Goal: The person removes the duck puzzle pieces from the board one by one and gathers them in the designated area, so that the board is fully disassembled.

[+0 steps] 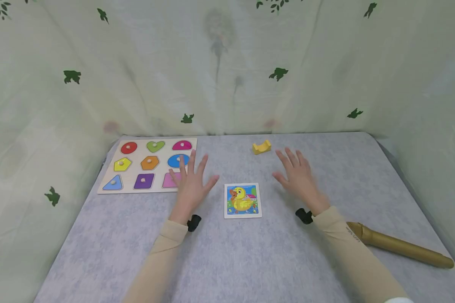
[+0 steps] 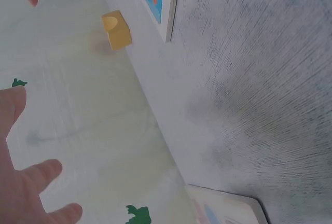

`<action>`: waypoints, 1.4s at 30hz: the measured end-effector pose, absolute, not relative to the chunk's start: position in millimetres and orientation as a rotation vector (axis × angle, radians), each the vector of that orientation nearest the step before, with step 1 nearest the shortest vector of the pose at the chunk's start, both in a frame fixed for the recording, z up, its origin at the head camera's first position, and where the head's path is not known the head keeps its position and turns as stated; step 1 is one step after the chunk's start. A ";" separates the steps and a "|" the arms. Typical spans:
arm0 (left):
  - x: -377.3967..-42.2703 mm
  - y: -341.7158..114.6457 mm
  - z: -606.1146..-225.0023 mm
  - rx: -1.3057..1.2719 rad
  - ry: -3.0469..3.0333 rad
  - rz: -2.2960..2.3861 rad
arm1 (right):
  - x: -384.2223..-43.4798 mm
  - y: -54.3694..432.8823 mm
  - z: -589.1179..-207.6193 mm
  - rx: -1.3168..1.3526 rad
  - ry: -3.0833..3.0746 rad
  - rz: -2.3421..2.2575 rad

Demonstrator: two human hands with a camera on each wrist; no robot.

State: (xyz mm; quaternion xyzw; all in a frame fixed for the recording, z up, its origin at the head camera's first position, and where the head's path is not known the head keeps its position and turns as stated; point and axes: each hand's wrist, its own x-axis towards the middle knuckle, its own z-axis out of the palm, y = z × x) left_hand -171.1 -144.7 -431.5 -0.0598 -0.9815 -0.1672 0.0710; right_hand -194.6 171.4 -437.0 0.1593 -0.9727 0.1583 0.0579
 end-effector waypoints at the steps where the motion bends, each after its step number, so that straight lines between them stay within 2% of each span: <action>1: -169.3 -144.4 -431.8 -0.222 -2.959 -0.523 | -195.3 167.7 -438.3 0.535 -2.929 0.532; 11: -141.4 -141.7 -445.3 -0.714 -3.041 -0.760 | -194.4 127.8 -456.7 0.840 -2.869 1.224; 18: -122.6 -136.3 -456.6 -0.856 -3.129 -0.940 | -199.0 108.0 -470.3 0.947 -2.874 1.477; 27: -112.1 -129.5 -463.1 -0.931 -3.117 -0.910 | -205.5 87.0 -475.5 0.926 -2.931 1.473; 42: -108.7 -123.6 -465.9 -0.914 -3.122 -0.885 | -200.5 57.2 -468.2 0.935 -3.064 1.063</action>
